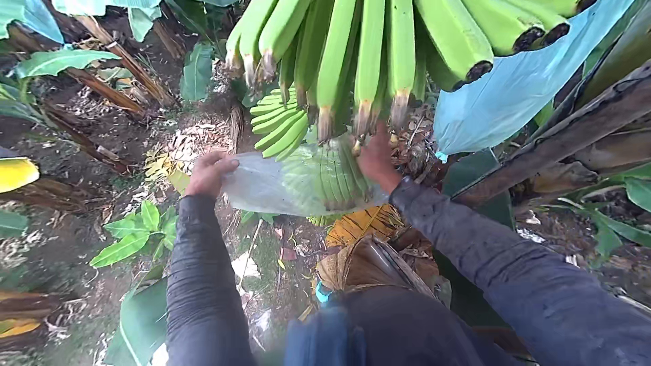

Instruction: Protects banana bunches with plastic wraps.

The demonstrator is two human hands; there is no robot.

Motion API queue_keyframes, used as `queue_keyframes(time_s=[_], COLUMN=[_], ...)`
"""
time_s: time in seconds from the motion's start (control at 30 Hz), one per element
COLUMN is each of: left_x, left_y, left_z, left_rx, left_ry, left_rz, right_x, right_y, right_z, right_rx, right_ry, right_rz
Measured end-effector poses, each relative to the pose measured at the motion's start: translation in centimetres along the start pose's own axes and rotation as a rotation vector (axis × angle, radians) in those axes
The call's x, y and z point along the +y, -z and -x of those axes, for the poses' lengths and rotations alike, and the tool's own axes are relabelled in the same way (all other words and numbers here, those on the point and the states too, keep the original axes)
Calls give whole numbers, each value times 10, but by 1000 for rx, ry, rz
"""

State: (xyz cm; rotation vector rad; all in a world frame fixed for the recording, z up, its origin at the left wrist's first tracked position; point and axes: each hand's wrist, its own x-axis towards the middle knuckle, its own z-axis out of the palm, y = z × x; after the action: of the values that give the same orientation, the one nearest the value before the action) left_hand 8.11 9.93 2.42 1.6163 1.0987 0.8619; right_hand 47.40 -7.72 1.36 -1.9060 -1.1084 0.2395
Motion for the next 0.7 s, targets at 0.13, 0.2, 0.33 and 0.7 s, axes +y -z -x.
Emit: queue_keyframes(time_s=[0.13, 0.2, 0.33, 0.7], left_x=[-3, -8, -41, 33], left_y=[4, 9, 10, -203], left_z=[20, 41, 91, 96], left_rx=[40, -34, -224, 192], left_ry=[-93, -119, 141, -251], left_rz=[35, 124, -143, -599], right_x=[-23, -33, -47, -35], right_y=[-45, -61, -58, -56], right_z=[42, 36, 33, 10], right_rx=[-30, -72, -124, -159], right_ry=[192, 115, 8, -33], right_rz=[139, 209, 292, 342])
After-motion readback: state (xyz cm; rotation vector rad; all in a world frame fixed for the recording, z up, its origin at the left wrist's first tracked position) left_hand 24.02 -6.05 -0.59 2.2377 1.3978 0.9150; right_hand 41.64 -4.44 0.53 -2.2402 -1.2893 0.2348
